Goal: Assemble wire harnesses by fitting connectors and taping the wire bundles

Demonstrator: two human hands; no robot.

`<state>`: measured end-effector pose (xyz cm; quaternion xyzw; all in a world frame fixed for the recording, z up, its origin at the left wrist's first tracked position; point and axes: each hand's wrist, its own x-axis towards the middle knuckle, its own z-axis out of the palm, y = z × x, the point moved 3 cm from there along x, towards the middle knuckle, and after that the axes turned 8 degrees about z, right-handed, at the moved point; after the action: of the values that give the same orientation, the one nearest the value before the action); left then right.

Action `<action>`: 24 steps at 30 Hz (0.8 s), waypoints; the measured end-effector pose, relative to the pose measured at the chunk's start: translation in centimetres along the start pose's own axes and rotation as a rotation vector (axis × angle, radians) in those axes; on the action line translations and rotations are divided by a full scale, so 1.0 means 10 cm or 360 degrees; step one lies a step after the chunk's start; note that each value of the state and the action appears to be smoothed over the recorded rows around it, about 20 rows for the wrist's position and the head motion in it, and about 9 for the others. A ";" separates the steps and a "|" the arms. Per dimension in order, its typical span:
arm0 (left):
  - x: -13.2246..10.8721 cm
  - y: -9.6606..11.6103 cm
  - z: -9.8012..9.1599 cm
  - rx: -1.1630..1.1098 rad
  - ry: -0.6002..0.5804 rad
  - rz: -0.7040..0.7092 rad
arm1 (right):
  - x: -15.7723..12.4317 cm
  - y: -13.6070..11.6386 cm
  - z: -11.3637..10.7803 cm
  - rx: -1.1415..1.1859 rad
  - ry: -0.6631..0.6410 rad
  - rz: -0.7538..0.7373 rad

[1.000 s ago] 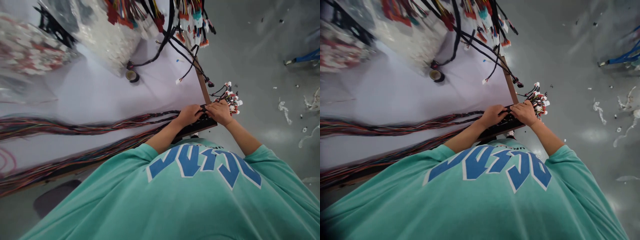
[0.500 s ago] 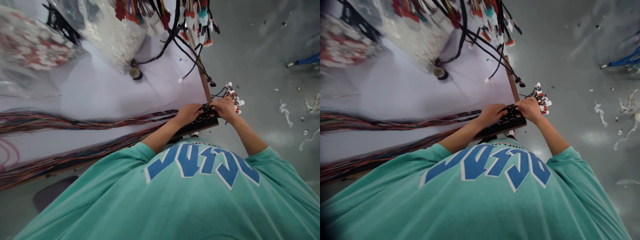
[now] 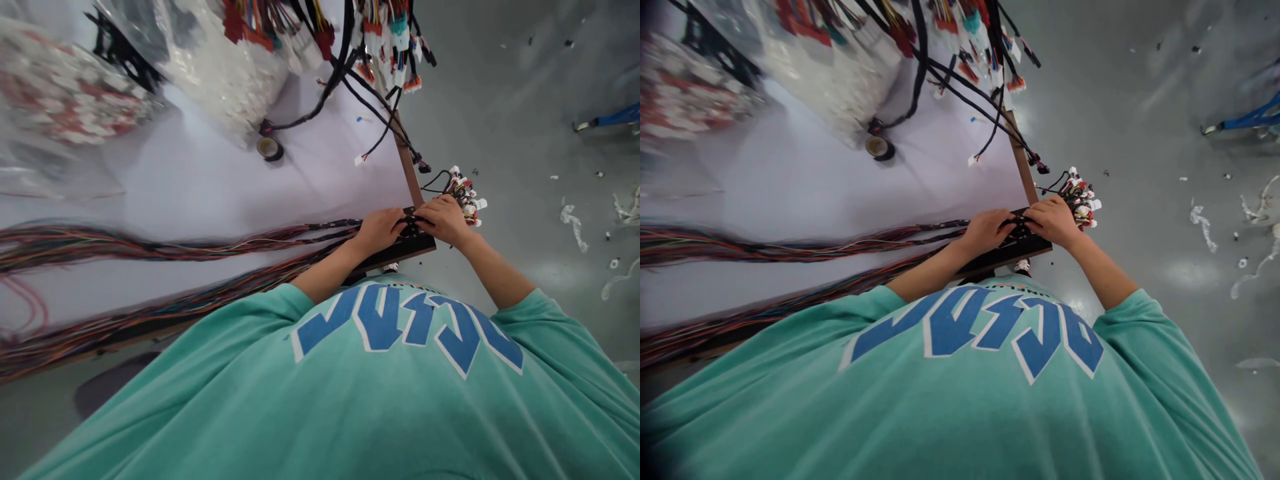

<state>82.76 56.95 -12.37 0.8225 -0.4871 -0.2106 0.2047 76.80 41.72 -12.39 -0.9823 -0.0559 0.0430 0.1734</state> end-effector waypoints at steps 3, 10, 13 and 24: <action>-0.01 0.01 0.04 0.0071 0.0004 -0.0029 | -0.01 -0.01 0.03 -0.0013 0.0059 -0.0007; 0.07 -0.01 0.06 0.0140 -0.0035 -0.0082 | 0.00 -0.03 0.09 -0.0056 0.0144 0.0021; 0.07 0.02 0.07 0.0167 -0.0011 -0.0137 | -0.05 -0.05 0.15 -0.0048 0.0222 0.0094; 0.08 -0.02 0.09 0.0066 0.0019 -0.0205 | 0.05 0.10 0.09 -0.0052 0.0160 -0.0158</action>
<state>82.73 56.22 -13.34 0.8575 -0.4361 -0.2082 0.1766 77.28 41.14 -13.61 -0.9819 -0.0966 -0.0159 0.1619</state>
